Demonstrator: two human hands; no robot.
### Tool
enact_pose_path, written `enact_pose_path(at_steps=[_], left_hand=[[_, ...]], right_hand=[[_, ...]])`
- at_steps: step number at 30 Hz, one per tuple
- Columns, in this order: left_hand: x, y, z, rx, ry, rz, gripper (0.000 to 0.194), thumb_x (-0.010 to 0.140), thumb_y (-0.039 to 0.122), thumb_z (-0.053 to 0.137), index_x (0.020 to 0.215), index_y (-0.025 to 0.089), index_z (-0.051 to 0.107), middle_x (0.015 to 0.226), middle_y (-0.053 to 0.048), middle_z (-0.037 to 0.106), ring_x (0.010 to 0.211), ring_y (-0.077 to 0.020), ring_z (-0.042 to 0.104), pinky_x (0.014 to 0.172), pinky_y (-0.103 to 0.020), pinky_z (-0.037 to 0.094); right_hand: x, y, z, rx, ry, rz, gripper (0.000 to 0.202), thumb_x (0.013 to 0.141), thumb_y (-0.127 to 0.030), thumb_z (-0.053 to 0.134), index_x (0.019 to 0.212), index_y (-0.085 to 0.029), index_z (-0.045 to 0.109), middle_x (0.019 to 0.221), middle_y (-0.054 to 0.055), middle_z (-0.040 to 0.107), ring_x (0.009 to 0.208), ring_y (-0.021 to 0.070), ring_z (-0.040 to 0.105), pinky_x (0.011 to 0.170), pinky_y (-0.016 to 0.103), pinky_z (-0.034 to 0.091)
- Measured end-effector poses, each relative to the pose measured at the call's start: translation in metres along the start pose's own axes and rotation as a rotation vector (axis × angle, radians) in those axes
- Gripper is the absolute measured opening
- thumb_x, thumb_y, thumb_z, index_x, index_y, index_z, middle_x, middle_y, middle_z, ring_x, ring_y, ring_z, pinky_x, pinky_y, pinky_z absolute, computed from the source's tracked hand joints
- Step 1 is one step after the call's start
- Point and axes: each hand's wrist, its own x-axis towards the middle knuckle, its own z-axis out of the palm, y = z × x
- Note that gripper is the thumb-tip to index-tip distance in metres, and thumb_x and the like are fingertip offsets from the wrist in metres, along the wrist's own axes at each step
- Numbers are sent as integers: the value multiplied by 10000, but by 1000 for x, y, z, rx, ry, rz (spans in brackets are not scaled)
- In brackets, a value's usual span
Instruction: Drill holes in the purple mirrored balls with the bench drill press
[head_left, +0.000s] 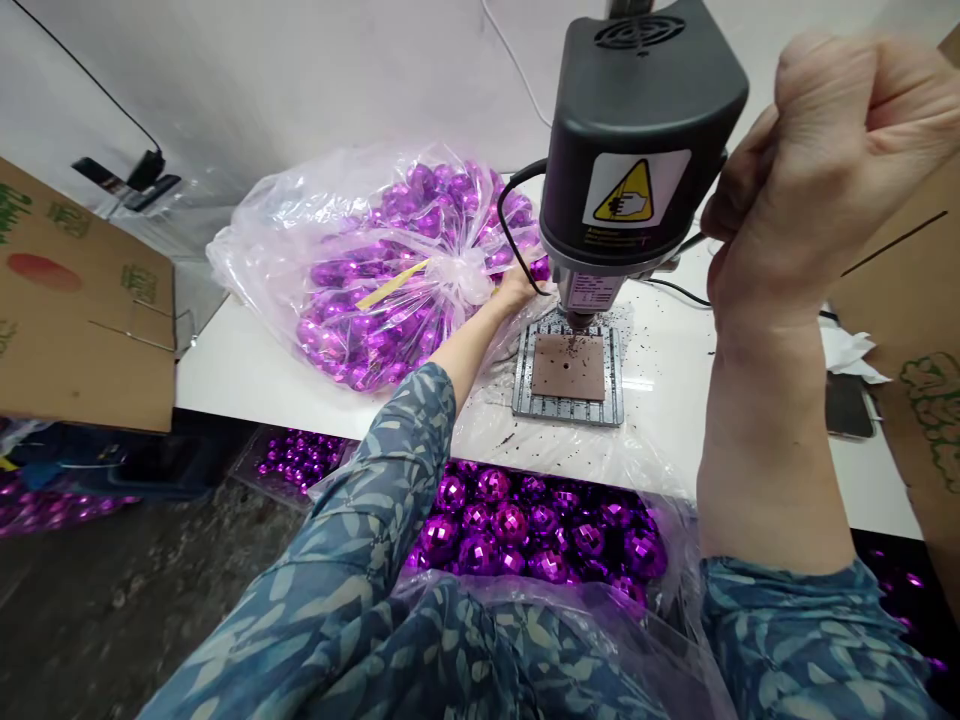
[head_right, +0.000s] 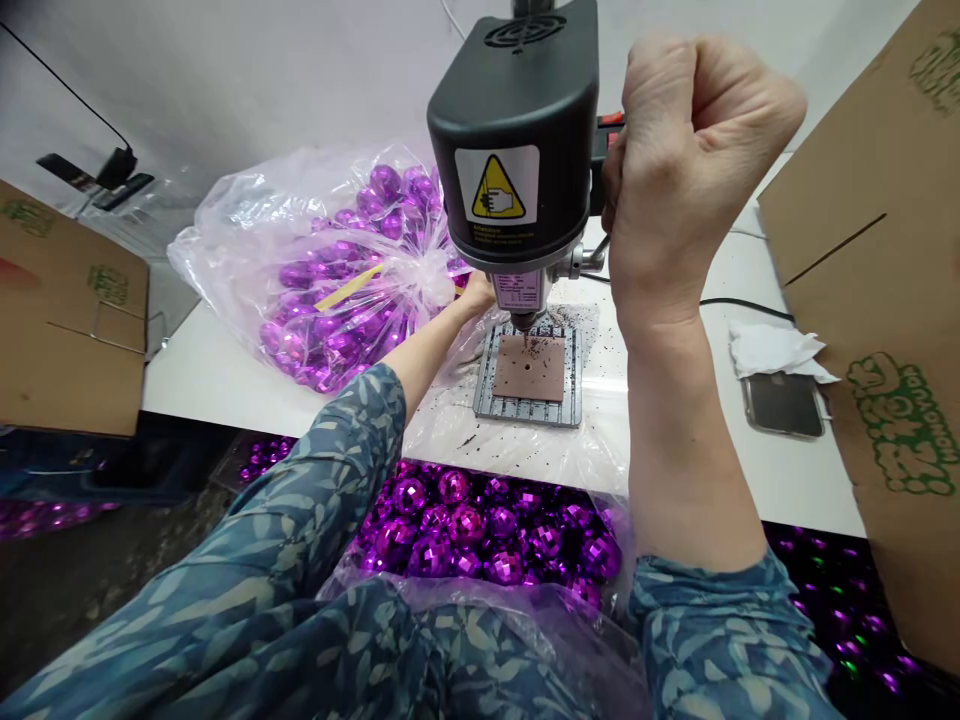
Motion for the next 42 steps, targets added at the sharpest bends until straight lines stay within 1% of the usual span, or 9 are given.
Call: enact_pose_path(at_steps=[5,9,12,15,18,23,31,38,42], left_hand=[[-58,22,-41,-109,39,-200,363,864,133,863,1168,181,671,1136,-86,758,978,-177,726,948,-338,613],[-120,50,-72,-381,-77,-367,339,937,237,826,1251,195,706,1282,-117,762,1045,-197,768,936,-362,651],[-154,69,-80,-540,-120,-416,293,936,249,829,1215,189,763,1267,-114,793,1128,-215,766,1018,-389,650],[-173,76,-75,-632,-159,-466,289,930,316,854,1171,174,784,1190,-107,819,1091,-209,774,1029,-388,647],[-180,70,-62,-571,-180,-455,366,867,340,916,1168,179,783,1171,-89,822,1040,-196,779,986,-358,636],[-178,51,-41,-324,-235,-252,598,734,295,1003,1257,210,725,1098,-49,817,1021,-182,759,979,-330,597],[-172,50,-22,25,-286,-95,522,786,326,952,1219,167,708,1061,-70,781,793,-127,667,723,-270,543],[-182,55,-8,191,-218,47,517,870,392,906,1317,200,732,1238,-114,753,1105,-241,711,986,-374,584],[-182,50,-5,210,-236,111,524,915,401,863,1384,217,717,1224,-108,747,1138,-265,701,1039,-407,559]], right_hand=[[0,5,1,-29,9,0,538,933,-80,577,544,-209,228,516,-40,178,432,22,222,517,282,118],[4,14,-1,-33,-10,-15,561,939,-89,575,570,-220,173,553,-33,127,439,26,258,513,284,90],[10,26,-4,-3,-24,-12,544,945,-70,552,589,-231,174,569,-36,111,445,27,271,514,280,81],[15,34,-5,-7,-18,-20,559,952,-55,544,605,-237,146,588,-43,90,437,14,253,531,277,58],[14,32,-3,-32,2,-27,585,958,-68,562,607,-233,124,589,-44,96,437,1,266,546,268,63],[11,20,3,-122,-3,37,556,1007,-77,493,613,-200,119,577,-33,113,449,-14,301,572,233,121],[10,18,8,-136,26,44,582,1020,-52,472,594,-220,114,530,-43,135,449,-6,284,561,257,102],[8,19,9,-139,44,25,610,1024,-62,487,581,-220,98,518,-46,148,465,-20,202,579,266,98],[10,21,7,-123,24,18,586,1037,-78,461,625,-242,79,560,-42,118,483,-8,203,591,276,111]])
